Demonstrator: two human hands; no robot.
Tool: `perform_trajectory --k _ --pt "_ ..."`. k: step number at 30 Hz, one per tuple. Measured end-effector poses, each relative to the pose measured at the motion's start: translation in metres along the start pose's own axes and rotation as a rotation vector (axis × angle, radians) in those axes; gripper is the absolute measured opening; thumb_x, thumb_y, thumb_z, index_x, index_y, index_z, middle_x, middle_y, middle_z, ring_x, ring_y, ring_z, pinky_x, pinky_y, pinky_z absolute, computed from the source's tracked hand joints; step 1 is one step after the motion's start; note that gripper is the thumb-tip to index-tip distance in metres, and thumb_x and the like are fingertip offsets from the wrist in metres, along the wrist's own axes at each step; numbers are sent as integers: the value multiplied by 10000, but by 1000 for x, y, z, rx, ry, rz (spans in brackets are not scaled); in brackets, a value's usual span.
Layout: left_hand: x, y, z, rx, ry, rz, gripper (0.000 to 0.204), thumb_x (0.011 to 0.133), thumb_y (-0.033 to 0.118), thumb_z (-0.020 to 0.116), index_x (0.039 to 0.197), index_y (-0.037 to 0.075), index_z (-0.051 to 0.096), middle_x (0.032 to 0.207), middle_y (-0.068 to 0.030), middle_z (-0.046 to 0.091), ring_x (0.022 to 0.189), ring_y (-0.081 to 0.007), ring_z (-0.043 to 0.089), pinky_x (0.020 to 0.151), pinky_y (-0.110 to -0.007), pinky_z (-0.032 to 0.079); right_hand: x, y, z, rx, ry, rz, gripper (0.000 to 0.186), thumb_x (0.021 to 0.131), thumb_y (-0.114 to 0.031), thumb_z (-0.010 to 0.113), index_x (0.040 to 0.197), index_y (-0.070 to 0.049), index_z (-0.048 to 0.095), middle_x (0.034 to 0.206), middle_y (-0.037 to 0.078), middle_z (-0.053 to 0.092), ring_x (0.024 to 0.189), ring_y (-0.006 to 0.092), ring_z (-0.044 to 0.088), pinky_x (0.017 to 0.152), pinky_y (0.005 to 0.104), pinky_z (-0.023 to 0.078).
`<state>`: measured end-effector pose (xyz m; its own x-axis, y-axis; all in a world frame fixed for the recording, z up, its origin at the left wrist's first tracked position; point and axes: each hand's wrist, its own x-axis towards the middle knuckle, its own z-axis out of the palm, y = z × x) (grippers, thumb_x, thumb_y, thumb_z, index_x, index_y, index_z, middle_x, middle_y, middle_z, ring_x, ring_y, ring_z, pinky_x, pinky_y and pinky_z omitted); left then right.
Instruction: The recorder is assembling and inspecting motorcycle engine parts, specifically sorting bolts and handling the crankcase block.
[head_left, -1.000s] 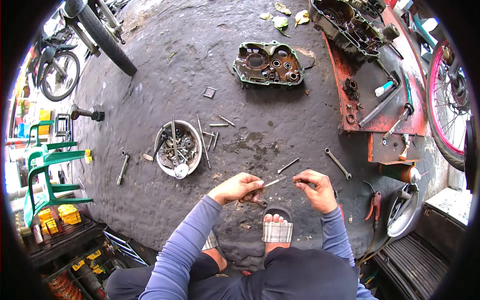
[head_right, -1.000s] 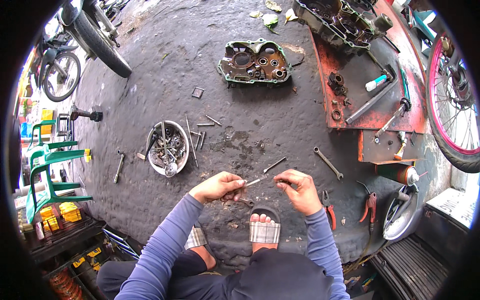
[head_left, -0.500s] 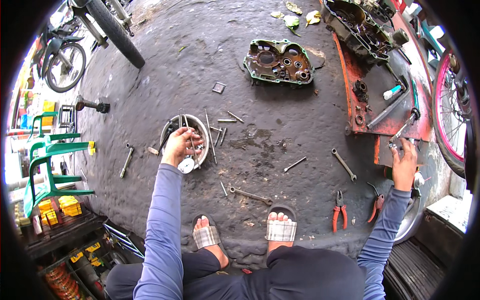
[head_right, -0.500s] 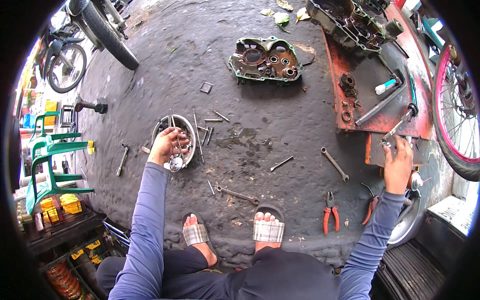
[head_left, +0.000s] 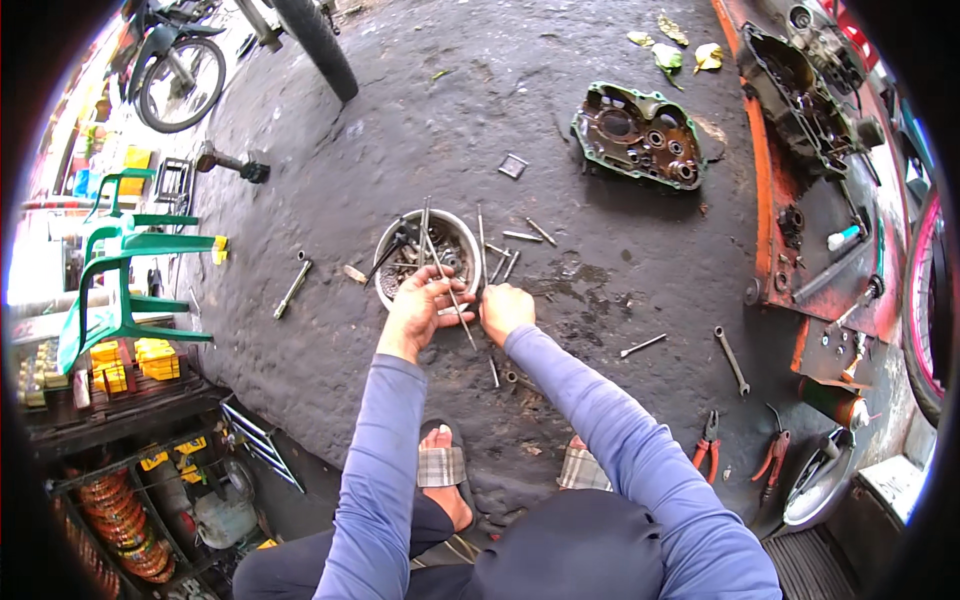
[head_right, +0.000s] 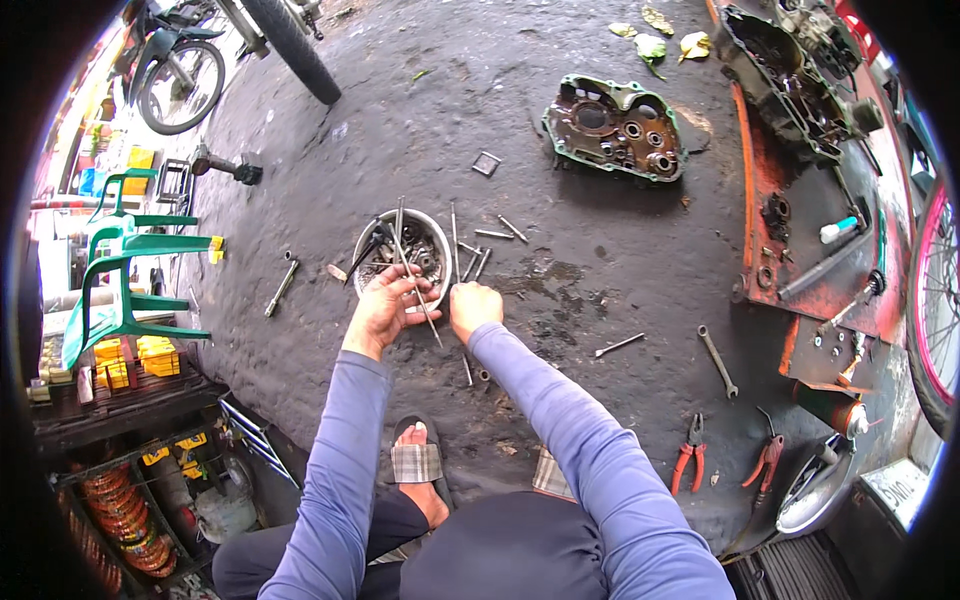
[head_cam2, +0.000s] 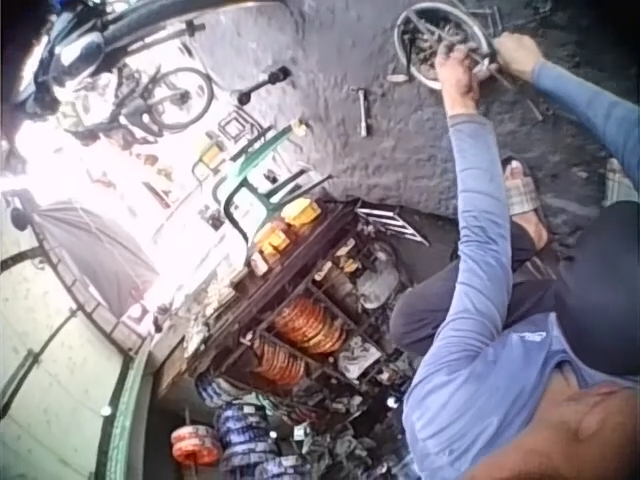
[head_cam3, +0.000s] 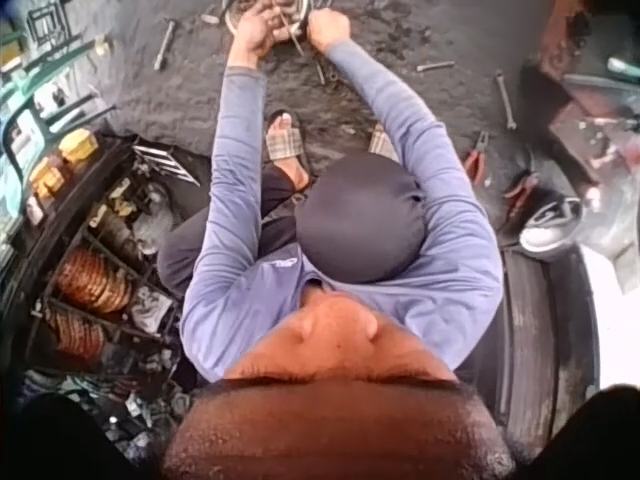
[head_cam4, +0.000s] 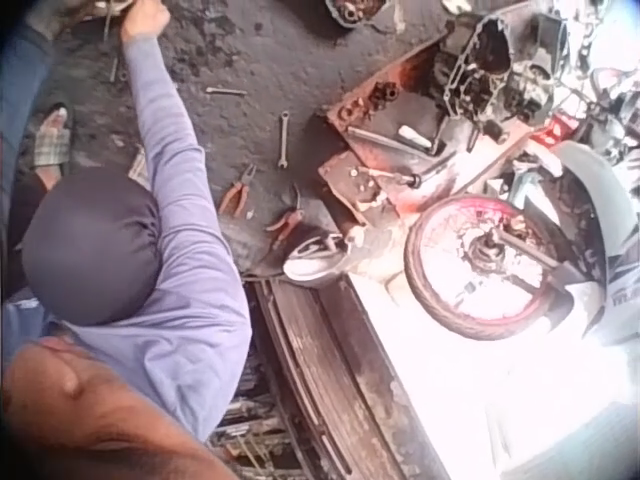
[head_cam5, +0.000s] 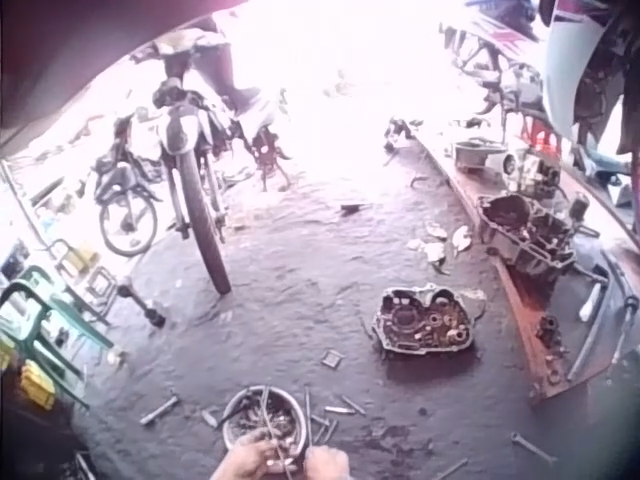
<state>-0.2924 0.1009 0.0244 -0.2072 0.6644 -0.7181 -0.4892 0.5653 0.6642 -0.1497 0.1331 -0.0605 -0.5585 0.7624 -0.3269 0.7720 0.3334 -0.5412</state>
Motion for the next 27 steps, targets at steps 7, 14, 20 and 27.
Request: perform_trajectory --k 7,14,20,27 --pt "-17 -21 -29 -38 135 -38 137 942 75 543 1078 63 525 1080 -205 659 991 -364 677 781 -495 601 -57 7 -6 946 -206 55 231 916 -191 582 868 30 629 818 133 693 738 202 689 671 333 541" --pt "-27 -36 26 -48 -175 -117 271 933 112 610 1180 37 530 1129 -187 652 1032 -357 668 849 -457 588 -124 31 -30 1436 -413 148 153 982 -118 562 1043 11 615 843 34 651 711 97 611 676 253 515" --pt "-28 -44 70 -20 -363 -59 505 891 78 671 1349 24 465 1015 -87 652 1021 -334 672 821 -454 598 -151 63 -54 1631 -349 208 285 936 -97 635 1194 21 608 905 70 682 751 124 631 731 265 532" --pt "-43 -51 140 -119 -329 22 387 922 58 624 1291 31 510 979 -74 649 991 -313 680 797 -438 612 -187 84 -92 999 329 -143 602 746 -39 783 1311 -78 578 923 118 721 807 161 708 761 294 562"
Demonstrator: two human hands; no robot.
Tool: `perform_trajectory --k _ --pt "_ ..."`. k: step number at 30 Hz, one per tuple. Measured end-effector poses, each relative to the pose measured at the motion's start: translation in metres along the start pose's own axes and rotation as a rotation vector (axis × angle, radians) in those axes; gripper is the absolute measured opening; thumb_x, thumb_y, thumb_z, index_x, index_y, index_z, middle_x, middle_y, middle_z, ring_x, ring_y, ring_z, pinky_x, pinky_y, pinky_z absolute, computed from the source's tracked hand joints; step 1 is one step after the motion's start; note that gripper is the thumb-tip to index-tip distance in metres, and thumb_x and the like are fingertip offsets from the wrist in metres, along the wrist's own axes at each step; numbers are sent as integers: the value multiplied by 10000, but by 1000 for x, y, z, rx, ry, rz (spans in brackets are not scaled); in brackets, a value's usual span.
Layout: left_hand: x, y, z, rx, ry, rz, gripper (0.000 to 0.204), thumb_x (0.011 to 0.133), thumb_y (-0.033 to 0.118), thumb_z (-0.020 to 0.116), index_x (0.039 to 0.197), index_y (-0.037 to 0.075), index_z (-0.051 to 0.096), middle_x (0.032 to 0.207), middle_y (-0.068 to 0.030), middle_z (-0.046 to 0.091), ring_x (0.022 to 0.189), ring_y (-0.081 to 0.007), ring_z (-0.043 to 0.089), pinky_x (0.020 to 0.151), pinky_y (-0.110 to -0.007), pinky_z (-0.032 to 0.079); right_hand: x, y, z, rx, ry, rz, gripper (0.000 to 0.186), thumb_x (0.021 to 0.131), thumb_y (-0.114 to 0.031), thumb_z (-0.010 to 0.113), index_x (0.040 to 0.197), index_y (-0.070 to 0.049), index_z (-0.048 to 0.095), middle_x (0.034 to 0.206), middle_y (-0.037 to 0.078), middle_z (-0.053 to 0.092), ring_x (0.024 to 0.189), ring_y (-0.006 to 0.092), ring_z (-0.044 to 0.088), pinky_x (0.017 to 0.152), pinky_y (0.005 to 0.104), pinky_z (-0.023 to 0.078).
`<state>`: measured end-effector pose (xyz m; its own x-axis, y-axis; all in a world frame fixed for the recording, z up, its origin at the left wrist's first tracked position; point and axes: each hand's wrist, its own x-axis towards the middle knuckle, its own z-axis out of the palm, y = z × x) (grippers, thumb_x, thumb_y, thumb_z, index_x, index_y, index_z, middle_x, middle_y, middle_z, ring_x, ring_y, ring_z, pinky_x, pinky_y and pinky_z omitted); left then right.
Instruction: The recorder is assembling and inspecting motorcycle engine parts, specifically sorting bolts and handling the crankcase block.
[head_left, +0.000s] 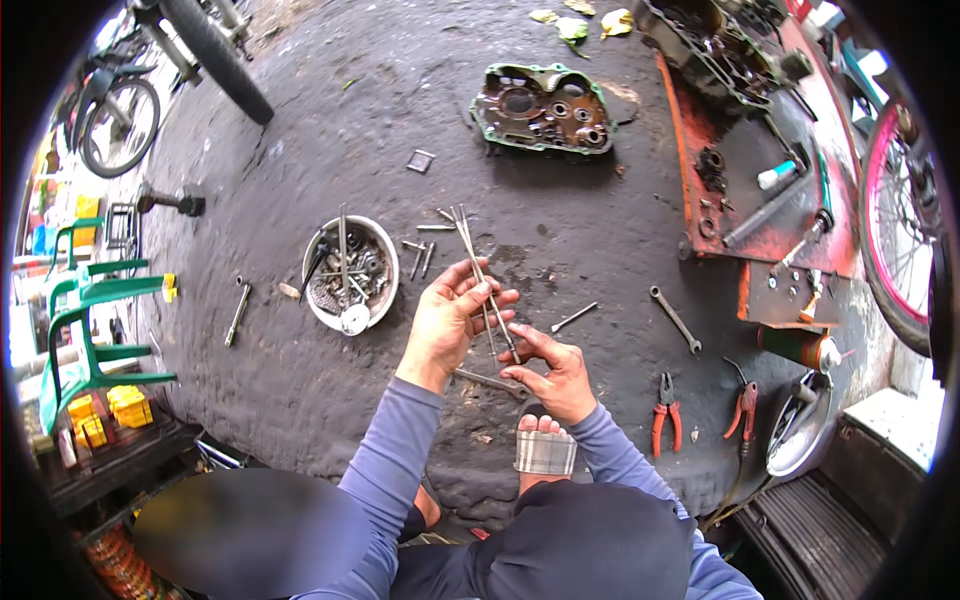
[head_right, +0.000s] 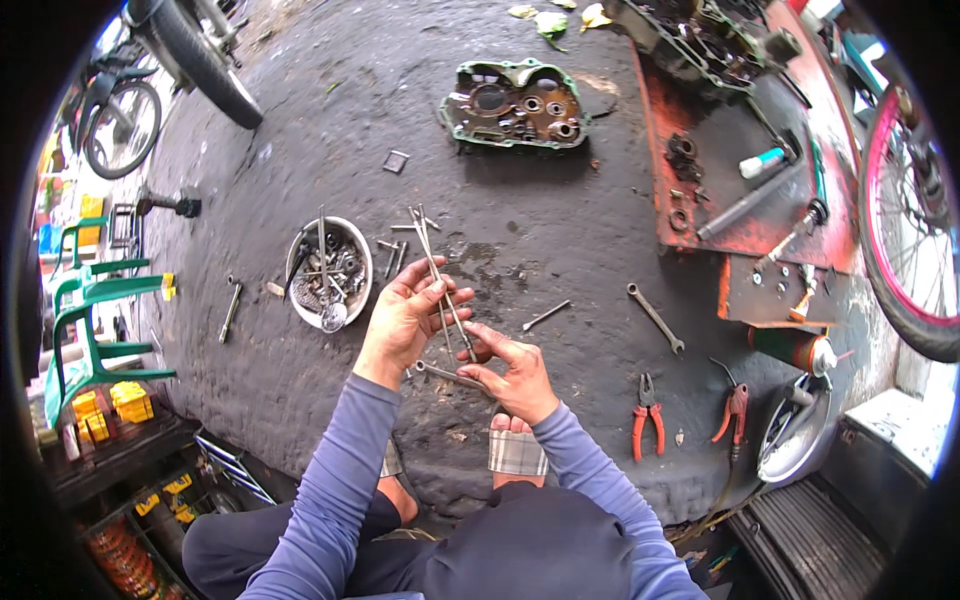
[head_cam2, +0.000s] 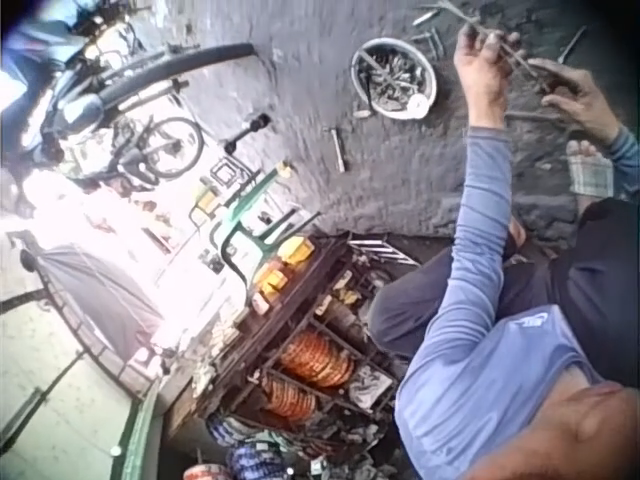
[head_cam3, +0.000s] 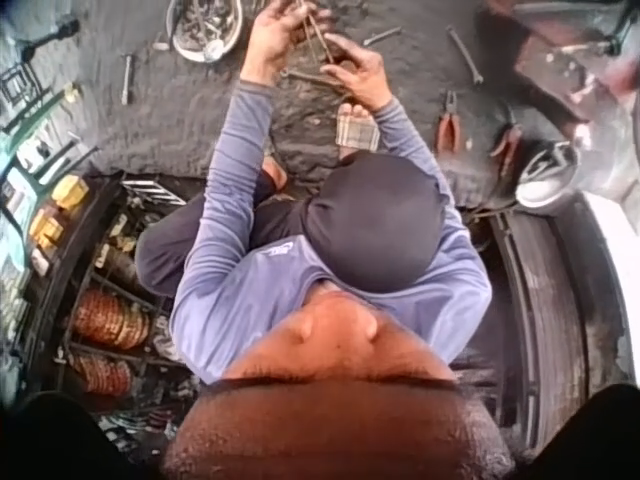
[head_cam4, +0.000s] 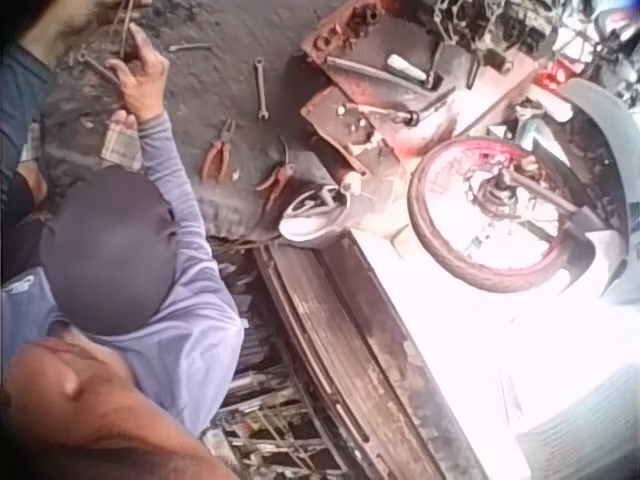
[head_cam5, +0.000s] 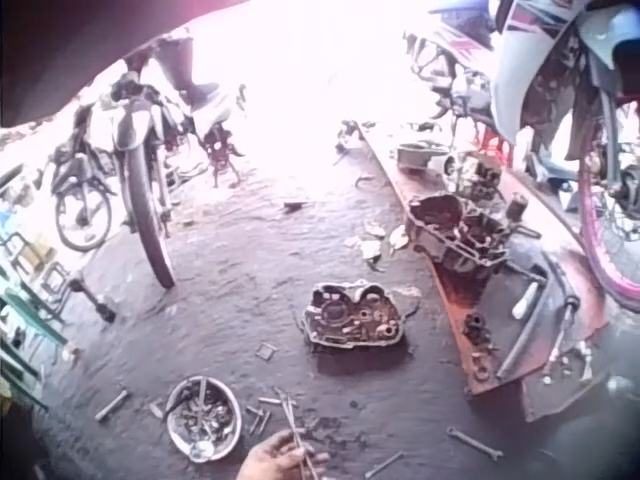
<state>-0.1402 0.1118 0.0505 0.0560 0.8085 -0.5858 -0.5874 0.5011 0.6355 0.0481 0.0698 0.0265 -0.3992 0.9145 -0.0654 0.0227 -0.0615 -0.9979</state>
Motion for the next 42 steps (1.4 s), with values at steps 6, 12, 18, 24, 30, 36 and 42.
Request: perform_trajectory --k 6,12,18,24,30,36,42 --pt "-4 -20 39 -70 23 72 339 958 66 576 1291 25 530 945 -78 645 967 -302 687 803 -424 612 -9 -6 -24 -44 17 -42 531 732 -80 806 1233 -48 632 998 138 722 872 210 721 748 320 573" --pt "-13 -15 53 -22 -37 103 342 965 80 569 1296 17 513 970 -96 642 949 -297 691 794 -419 615 -12 -16 -30 -5 14 -61 532 693 -126 842 1184 -50 651 980 125 721 852 218 722 718 319 566" --pt "-23 -10 58 17 8 165 368 955 84 590 1305 17 498 990 -99 644 931 -283 697 742 -383 627 -5 -22 -28 -100 4 -258 472 666 -142 856 1099 -57 687 872 97 709 747 225 694 641 336 539" --pt "-35 -4 56 87 -18 191 371 944 77 606 1296 13 509 999 -109 651 897 -284 708 703 -365 632 0 -28 -21 -208 -57 -567 356 667 -92 846 995 -69 711 797 48 701 690 210 656 635 339 515" --pt "-43 4 49 52 -61 102 320 958 101 587 1259 9 536 985 -114 665 953 -313 694 782 -443 617 0 -25 -19 -254 -128 -643 341 697 -86 831 1011 -64 700 751 25 658 688 197 647 680 344 505" --pt "-43 11 25 -22 -114 -42 261 961 123 586 1195 9 573 943 -90 662 989 -318 681 840 -496 592 -3 -19 -13 -310 -231 -638 387 713 -85 822 1066 -48 668 799 52 666 774 221 677 733 347 531" --pt "-36 -7 -4 -89 -41 48 227 945 127 619 1144 20 598 942 -79 673 1002 -305 681 892 -443 568 -13 -29 7 663 -93 484 526 886 13 653 1357 7 420 996 183 693 906 243 698 812 329 567"
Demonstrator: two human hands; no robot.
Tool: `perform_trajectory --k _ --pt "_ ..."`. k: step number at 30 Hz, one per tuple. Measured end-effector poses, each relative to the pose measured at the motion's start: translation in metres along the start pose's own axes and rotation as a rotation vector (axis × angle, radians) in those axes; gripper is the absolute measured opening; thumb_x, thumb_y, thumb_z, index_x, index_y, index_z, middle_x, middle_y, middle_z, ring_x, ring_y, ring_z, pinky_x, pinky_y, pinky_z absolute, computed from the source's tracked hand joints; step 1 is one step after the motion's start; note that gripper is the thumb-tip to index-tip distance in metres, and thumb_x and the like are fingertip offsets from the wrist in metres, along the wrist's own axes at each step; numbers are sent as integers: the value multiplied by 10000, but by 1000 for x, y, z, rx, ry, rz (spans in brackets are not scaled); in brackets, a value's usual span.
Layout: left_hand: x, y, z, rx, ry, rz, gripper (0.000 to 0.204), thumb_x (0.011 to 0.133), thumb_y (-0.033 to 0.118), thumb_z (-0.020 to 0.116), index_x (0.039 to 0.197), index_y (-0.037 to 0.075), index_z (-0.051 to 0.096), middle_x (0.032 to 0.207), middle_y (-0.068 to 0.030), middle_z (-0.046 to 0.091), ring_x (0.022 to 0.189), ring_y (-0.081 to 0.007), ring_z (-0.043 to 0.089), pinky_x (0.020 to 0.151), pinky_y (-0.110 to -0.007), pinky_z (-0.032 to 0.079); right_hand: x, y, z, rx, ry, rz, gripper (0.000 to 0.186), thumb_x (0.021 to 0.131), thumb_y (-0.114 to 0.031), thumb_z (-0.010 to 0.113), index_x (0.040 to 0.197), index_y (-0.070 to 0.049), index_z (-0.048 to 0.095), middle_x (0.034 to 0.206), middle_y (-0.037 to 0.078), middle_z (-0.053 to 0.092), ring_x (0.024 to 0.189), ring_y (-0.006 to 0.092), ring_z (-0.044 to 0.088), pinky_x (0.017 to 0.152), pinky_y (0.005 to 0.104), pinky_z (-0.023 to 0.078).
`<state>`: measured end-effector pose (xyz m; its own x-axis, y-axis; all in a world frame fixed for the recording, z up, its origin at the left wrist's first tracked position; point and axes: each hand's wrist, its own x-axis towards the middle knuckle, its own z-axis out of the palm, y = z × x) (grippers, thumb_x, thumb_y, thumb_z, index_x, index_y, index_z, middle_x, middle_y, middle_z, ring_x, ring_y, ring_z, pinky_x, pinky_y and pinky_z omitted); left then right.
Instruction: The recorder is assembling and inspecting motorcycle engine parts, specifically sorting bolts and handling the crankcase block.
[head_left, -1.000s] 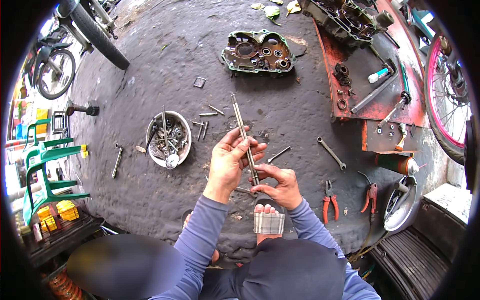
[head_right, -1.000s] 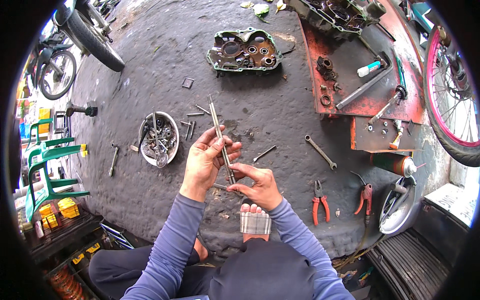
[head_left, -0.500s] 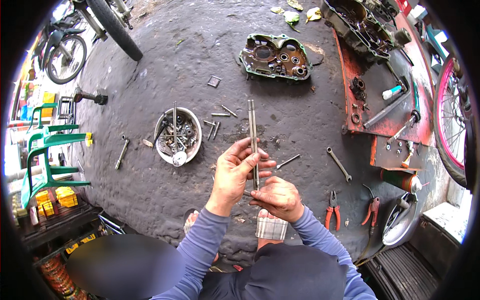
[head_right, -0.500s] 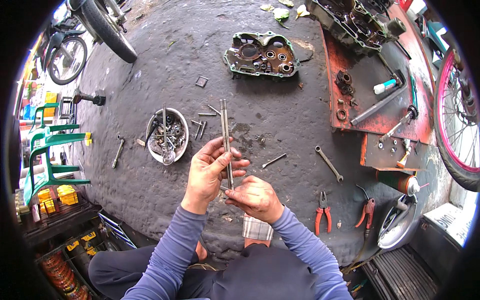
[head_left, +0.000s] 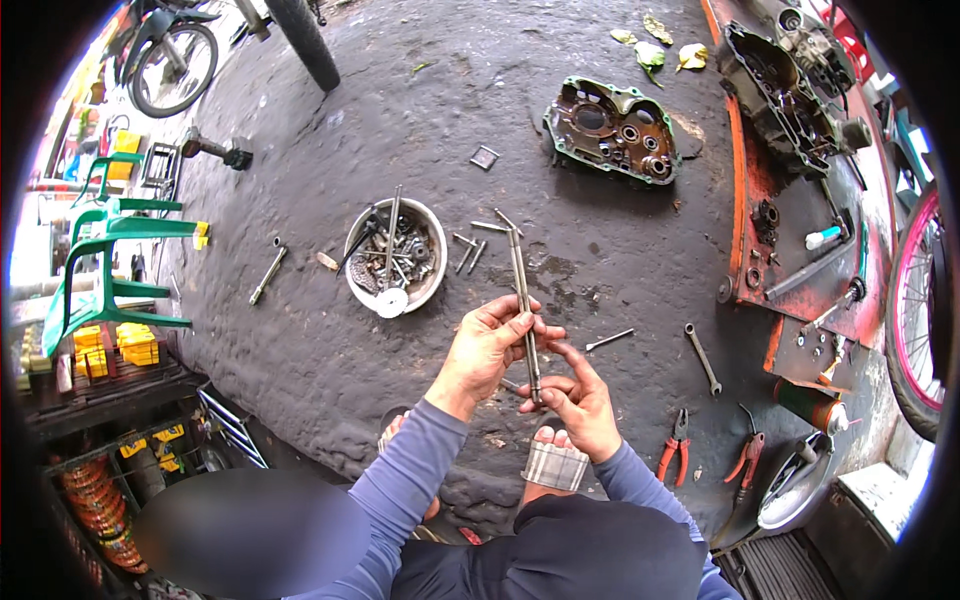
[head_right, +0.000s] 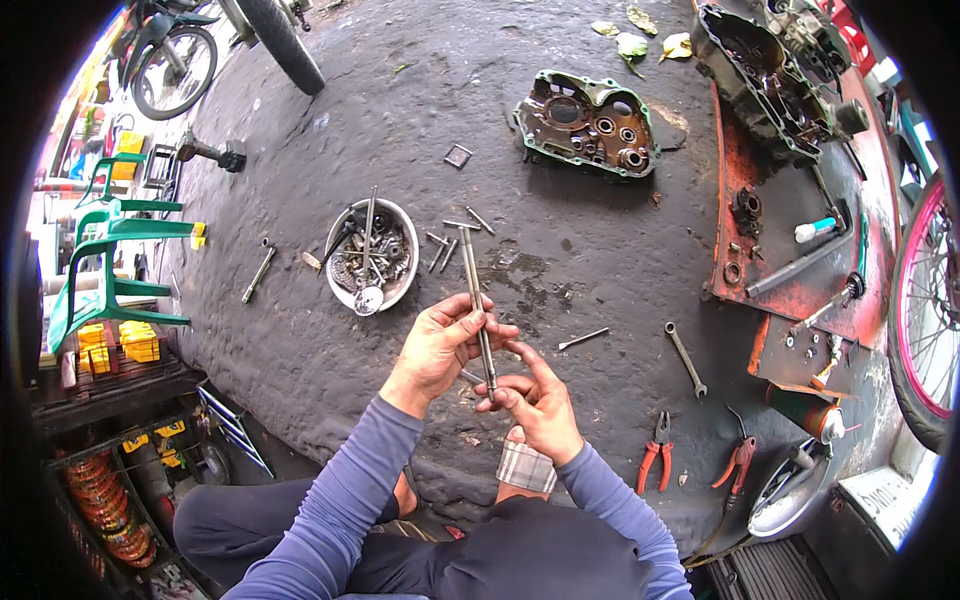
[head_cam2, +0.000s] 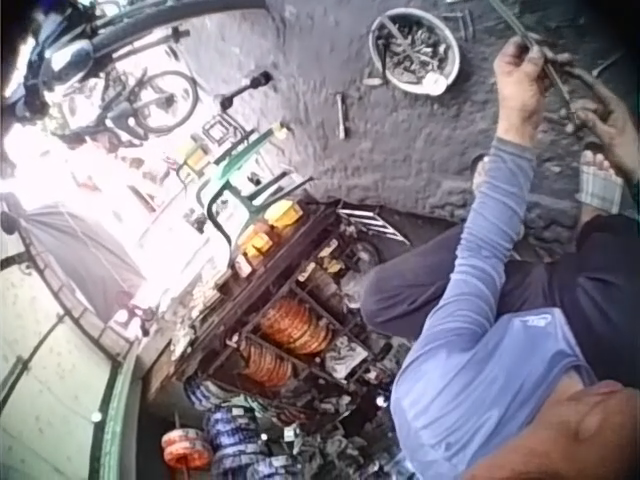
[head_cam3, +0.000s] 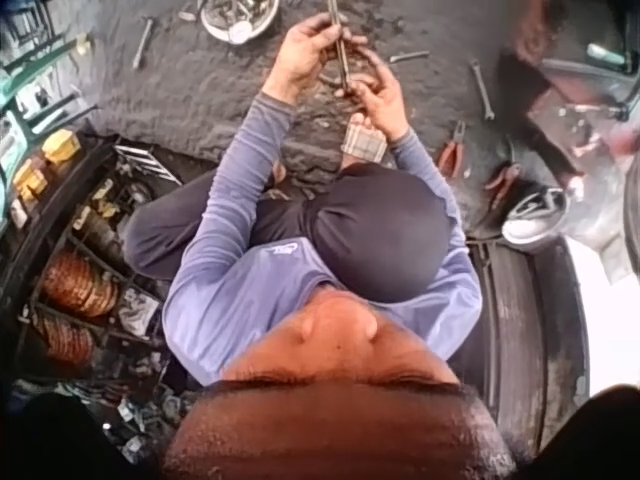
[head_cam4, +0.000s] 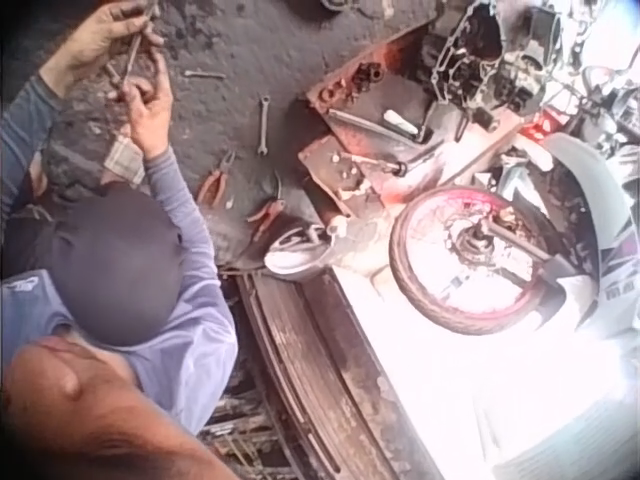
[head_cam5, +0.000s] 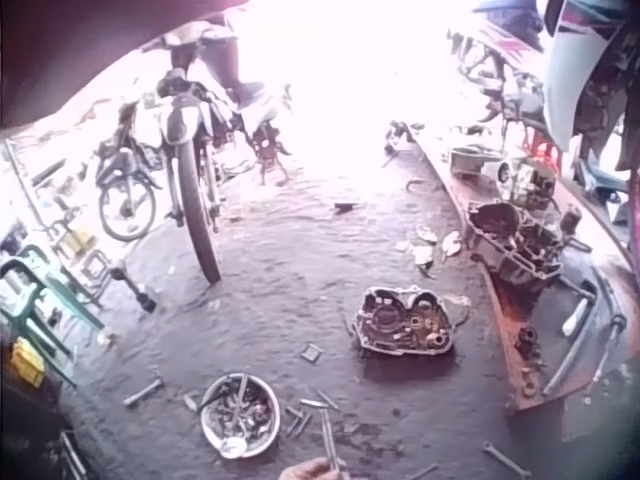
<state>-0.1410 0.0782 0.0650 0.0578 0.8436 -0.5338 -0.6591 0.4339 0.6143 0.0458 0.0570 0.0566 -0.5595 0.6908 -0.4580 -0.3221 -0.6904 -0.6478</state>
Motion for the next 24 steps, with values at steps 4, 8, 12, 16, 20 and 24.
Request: perform_trajectory --k 4,8,12,16,20,24 --pt "12 5 -25 161 -70 -72 255 929 145 646 1144 16 599 965 -100 689 1013 -306 679 894 -436 560 19 15 -12 -77 -76 188 376 910 -3 637 1256 76 515 989 180 699 861 213 699 789 313 568" --pt "43 51 -60 605 31 -90 194 909 137 668 1040 -6 658 909 -112 711 934 -215 689 833 -361 561 29 31 -9 -87 -12 201 315 912 -25 648 1189 99 564 952 176 707 817 189 696 769 311 572" --pt "102 105 -181 1422 867 578 274 793 116 737 1037 3 682 949 -129 724 854 -215 688 779 -343 536 40 47 -8 -103 -10 193 337 911 -22 646 1208 107 552 959 178 707 827 199 700 768 309 570" --pt "116 134 -220 1423 736 140 297 749 122 783 1022 33 705 938 -135 728 892 -237 693 823 -353 524 34 49 -20 -114 -6 233 354 913 -21 642 1225 113 542 966 178 708 846 211 706 770 309 568" --pt "116 134 -214 1528 526 23 204 820 116 717 1005 30 704 915 -114 728 856 -208 684 804 -347 520 26 41 -25 -102 23 205 351 916 -20 637 1228 110 541 966 176 709 851 205 707 769 308 567" --pt "99 133 -194 1412 448 173 164 907 76 607 1043 -9 639 864 -93 700 796 -180 677 731 -318 543 28 33 -23 -79 31 176 308 918 -15 632 1200 95 571 960 168 711 847 199 705 766 307 569"
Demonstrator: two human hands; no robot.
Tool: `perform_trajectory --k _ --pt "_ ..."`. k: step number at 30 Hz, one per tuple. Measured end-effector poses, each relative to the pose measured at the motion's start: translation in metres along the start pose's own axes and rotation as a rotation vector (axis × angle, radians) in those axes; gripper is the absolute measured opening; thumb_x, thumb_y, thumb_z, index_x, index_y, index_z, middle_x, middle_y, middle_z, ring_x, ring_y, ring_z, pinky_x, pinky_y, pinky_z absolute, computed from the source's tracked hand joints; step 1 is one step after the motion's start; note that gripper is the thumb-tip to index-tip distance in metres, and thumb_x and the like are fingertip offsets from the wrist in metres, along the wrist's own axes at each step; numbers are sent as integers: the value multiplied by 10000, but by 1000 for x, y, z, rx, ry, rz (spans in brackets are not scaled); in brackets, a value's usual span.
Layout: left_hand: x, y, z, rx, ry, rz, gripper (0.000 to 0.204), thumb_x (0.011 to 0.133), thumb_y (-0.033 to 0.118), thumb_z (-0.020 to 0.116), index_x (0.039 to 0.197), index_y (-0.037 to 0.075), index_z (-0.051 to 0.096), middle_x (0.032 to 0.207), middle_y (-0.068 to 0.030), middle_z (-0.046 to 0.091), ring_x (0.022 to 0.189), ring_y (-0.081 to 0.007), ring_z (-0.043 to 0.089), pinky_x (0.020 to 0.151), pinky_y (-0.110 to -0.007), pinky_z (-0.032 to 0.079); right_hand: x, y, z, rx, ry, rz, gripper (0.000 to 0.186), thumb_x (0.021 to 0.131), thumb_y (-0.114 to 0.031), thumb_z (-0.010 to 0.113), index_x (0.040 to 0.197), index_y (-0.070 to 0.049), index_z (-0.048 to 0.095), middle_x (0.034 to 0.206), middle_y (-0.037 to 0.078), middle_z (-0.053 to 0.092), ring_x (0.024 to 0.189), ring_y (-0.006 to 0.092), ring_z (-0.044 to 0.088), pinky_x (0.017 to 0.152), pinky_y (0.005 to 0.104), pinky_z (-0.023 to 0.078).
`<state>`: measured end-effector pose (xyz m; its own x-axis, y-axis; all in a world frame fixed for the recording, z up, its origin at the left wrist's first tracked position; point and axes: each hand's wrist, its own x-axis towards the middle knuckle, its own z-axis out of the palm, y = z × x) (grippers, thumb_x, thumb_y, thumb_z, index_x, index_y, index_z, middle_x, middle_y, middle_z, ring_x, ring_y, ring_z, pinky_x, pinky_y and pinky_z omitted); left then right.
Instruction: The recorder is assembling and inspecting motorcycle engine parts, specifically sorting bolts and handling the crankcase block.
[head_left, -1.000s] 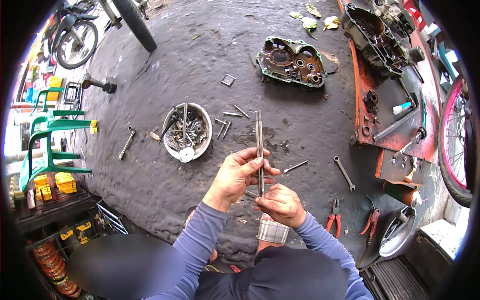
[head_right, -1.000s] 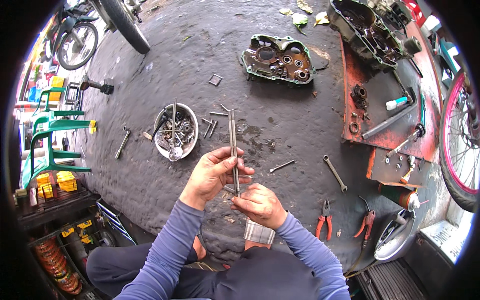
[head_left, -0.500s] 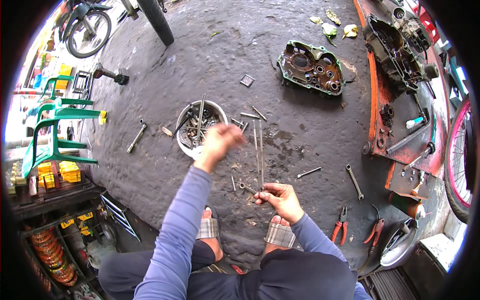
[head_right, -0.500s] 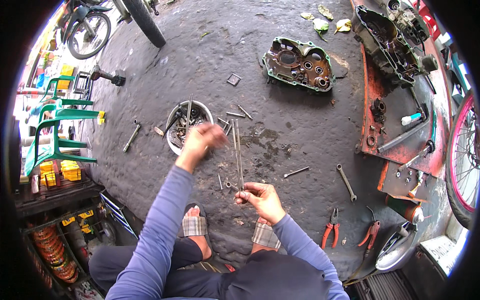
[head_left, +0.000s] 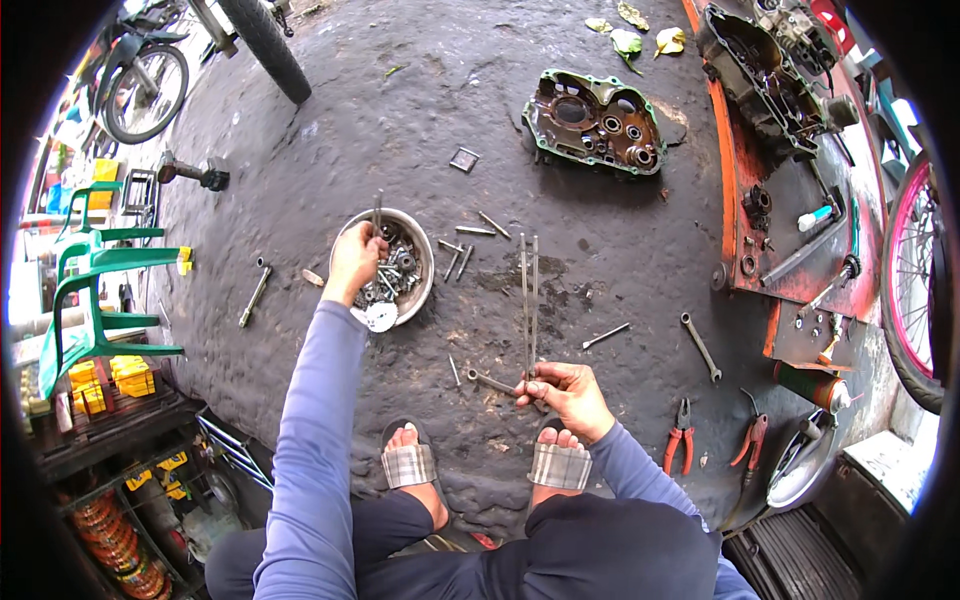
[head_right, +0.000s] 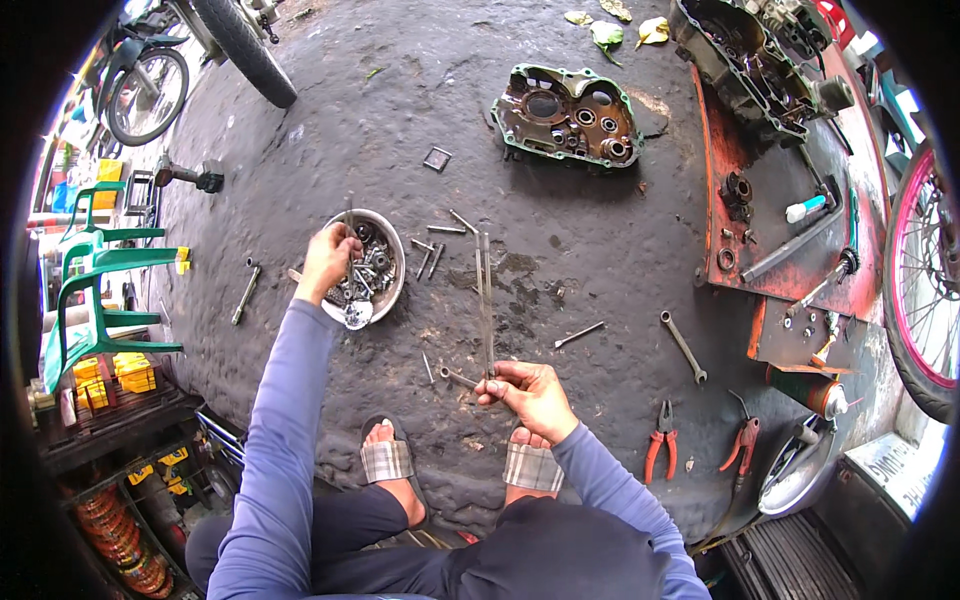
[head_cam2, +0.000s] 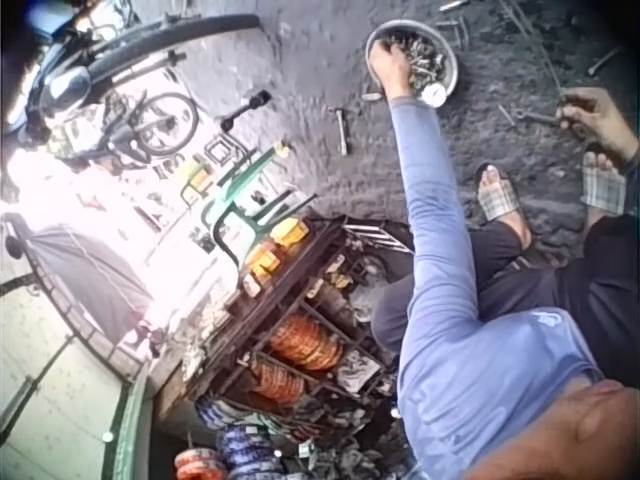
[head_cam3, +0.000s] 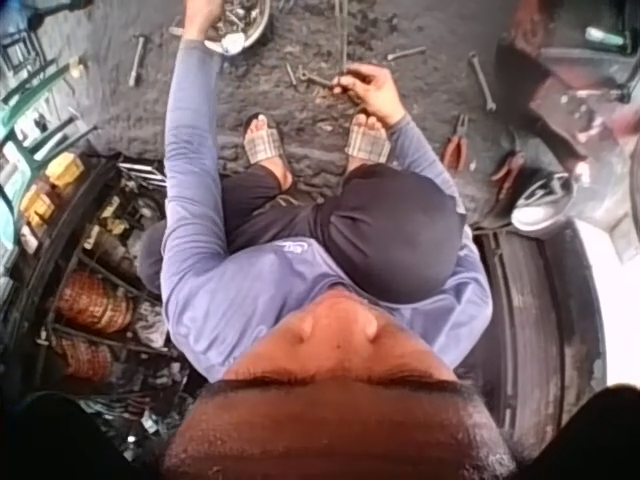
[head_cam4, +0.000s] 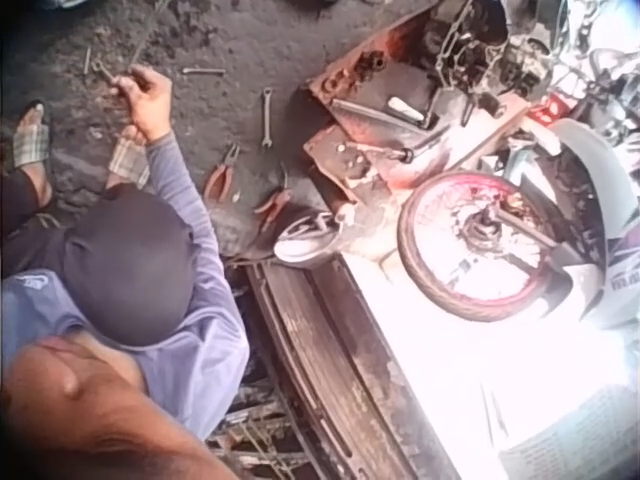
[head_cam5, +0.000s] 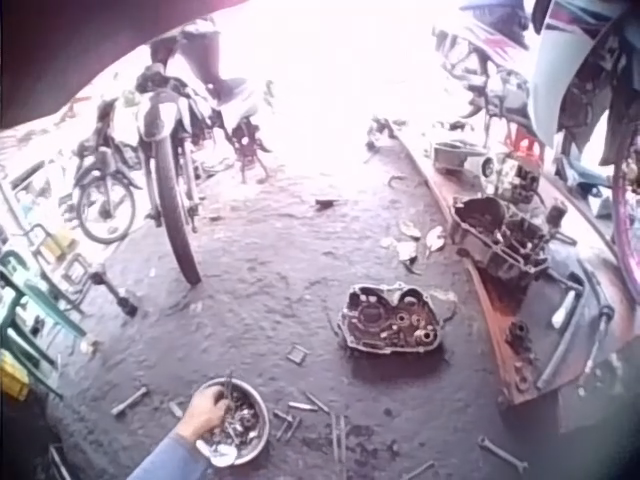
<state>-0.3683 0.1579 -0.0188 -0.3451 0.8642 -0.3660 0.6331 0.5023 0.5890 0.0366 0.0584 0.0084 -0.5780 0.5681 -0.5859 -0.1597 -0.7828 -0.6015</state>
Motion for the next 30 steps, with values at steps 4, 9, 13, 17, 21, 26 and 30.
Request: perform_trajectory --k 4,9,13,17,21,26,30 --pt "-61 78 -4 -769 -210 -59 214 927 81 591 1126 11 550 878 -67 652 821 -232 693 700 -375 607 -4 -20 11 -10 -67 -54 223 920 -11 627 1124 79 622 940 145 710 847 182 698 775 299 569" --pt "-112 125 46 -1076 -648 -140 249 928 83 582 1160 81 492 1077 -147 645 893 -310 701 732 -470 614 -1 -36 13 -42 -146 -29 186 924 -11 614 1086 73 649 928 115 707 804 146 678 780 286 568" --pt "-118 144 78 -1091 -863 -93 383 929 123 609 1282 65 474 1177 -210 636 1048 -341 667 815 -448 595 -2 -33 -10 -96 -79 -7 240 918 -3 610 1141 84 629 917 112 709 780 144 676 752 279 562" --pt "-116 165 109 -1054 -862 5 346 925 116 631 1248 28 542 1099 -164 679 1044 -307 672 866 -413 572 -7 -37 -35 -282 52 -130 241 884 -7 623 1108 78 653 887 92 717 789 136 678 748 278 553" --pt "-96 212 134 -1031 -815 122 213 918 83 642 1122 24 615 1002 -132 705 963 -257 696 806 -357 592 -10 -72 -60 -575 221 -329 219 861 -8 627 1065 43 687 833 64 722 816 76 645 760 269 537" --pt "-97 334 134 -952 -872 446 192 915 75 643 1092 4 621 1004 -130 706 948 -235 694 837 -376 581 -57 -144 -90 -767 451 -601 237 837 -39 695 1066 24 692 856 85 729 814 87 644 757 286 534" --pt "-95 443 152 -722 -869 948 211 906 59 653 1104 -16 648 1020 -98 707 927 -174 680 851 -329 562 -105 -212 -123 -813 659 -827 176 846 -35 693 1019 1 702 854 48 711 798 78 625 753 264 520"
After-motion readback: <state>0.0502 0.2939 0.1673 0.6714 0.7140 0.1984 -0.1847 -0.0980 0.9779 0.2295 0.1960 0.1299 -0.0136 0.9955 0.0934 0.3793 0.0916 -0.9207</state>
